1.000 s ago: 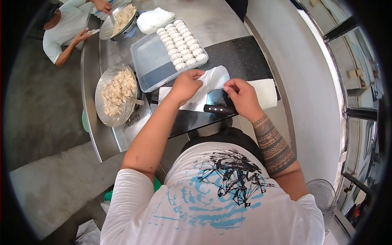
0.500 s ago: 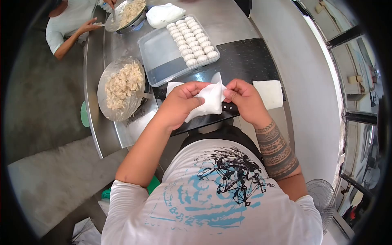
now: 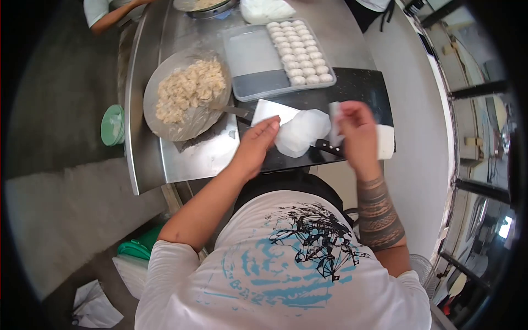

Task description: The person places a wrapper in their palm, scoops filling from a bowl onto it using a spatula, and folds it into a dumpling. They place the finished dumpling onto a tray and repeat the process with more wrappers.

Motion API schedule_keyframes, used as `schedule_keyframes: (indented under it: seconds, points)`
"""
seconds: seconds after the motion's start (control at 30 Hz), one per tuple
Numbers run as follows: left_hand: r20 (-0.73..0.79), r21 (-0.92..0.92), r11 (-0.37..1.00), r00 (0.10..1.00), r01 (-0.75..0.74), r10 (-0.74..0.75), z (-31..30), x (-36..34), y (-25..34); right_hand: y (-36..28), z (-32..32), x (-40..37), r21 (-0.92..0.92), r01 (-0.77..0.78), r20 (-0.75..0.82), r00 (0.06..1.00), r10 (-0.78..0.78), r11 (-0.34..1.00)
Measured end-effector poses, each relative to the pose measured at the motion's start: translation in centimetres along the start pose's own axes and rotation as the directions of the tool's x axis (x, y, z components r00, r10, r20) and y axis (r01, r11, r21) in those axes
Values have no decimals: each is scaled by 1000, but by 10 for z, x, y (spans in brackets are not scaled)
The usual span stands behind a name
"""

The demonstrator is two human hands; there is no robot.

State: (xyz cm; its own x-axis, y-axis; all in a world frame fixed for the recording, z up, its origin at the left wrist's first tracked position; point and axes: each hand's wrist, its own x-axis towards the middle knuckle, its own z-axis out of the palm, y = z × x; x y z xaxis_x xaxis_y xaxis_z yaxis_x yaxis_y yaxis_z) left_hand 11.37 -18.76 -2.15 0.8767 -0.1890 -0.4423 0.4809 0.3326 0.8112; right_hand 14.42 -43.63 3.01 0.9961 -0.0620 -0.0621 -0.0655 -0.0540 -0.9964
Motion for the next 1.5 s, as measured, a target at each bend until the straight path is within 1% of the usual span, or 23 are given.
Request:
schedule_keyframes:
  seconds: [0.03,0.07,0.1,0.17,0.2,0.23,0.27,0.3,0.33,0.4,0.43,0.53,0.6,0.63,0.67,0.7,0.8,0.97,1.07,1.17,1.27,1.4,1.5]
  points:
    - [119,-318,943,991,101,-66,-4,-5,-3,9,30,-8,-21,127,175,977,-121,992]
    - [255,-585,781,964,220,-80,-9,-9,-4,-5,57,-19,-102,68,395,918,-22,992]
    - [218,-610,767,973,197,-77,-11,-18,1,-19,87,-31,-61,36,451,893,-5,997]
    - [134,-662,735,988,147,-77,-17,-43,17,-36,122,-26,-200,308,360,906,-222,930]
    - [56,-363,930,998,51,-33,-27,-55,19,-41,138,-18,-256,379,318,902,-293,889]
    - [-12,-10,1000,1000,-28,28,-39,-68,20,-47,153,-7,-309,485,349,858,-377,818]
    - [-60,351,934,993,-70,97,-50,-82,21,-49,171,1,-288,584,415,790,-451,759]
    - [-34,660,737,976,-141,217,-52,-102,34,-40,189,12,-319,727,501,674,-543,609]
    - [80,759,593,942,-270,327,-65,-112,30,-25,206,23,-328,841,583,539,-608,431]
    - [347,848,221,820,-481,454,-94,-126,20,3,233,33,-510,827,734,563,-380,237]
    - [336,846,221,806,-486,488,-102,-133,24,7,243,36,-576,810,771,584,-252,115]
    - [138,924,156,685,-348,715,-132,-149,48,0,253,55,-702,709,712,699,64,69]
    - [-337,675,702,751,-227,567,-159,-154,49,-19,248,57,-678,735,735,678,21,-5]
    - [-473,344,893,768,-290,432,-176,-153,50,-36,244,55,-672,740,739,672,39,-25]
    - [-545,-38,943,798,-330,257,-191,-151,52,-49,241,53,-666,744,742,668,58,-46]
    - [-502,-219,919,845,-329,183,-199,-155,57,-59,239,51,-653,753,753,657,30,-75]
    - [-394,-322,899,906,-296,157,-207,-155,50,-65,234,54,-636,760,769,639,-27,-132]
    - [-457,-201,955,884,-216,103,-211,-130,24,-32,230,69,-655,753,752,658,37,-59]
    - [-449,-321,930,893,-180,18,-218,-111,11,-33,218,68,-610,792,789,606,105,13]
    - [-369,-557,814,927,-165,-64,-215,-90,2,-25,193,74,-451,886,892,450,27,107]
    - [-313,-706,690,944,-159,-103,-199,-79,5,-62,197,64,-595,593,802,488,345,543]
    - [-262,-791,589,962,-168,-79,-181,-83,21,-52,184,38,-467,446,858,438,269,763]
    - [-237,-807,570,968,-152,-77,-178,-87,25,-45,185,4,-391,822,896,442,-31,415]
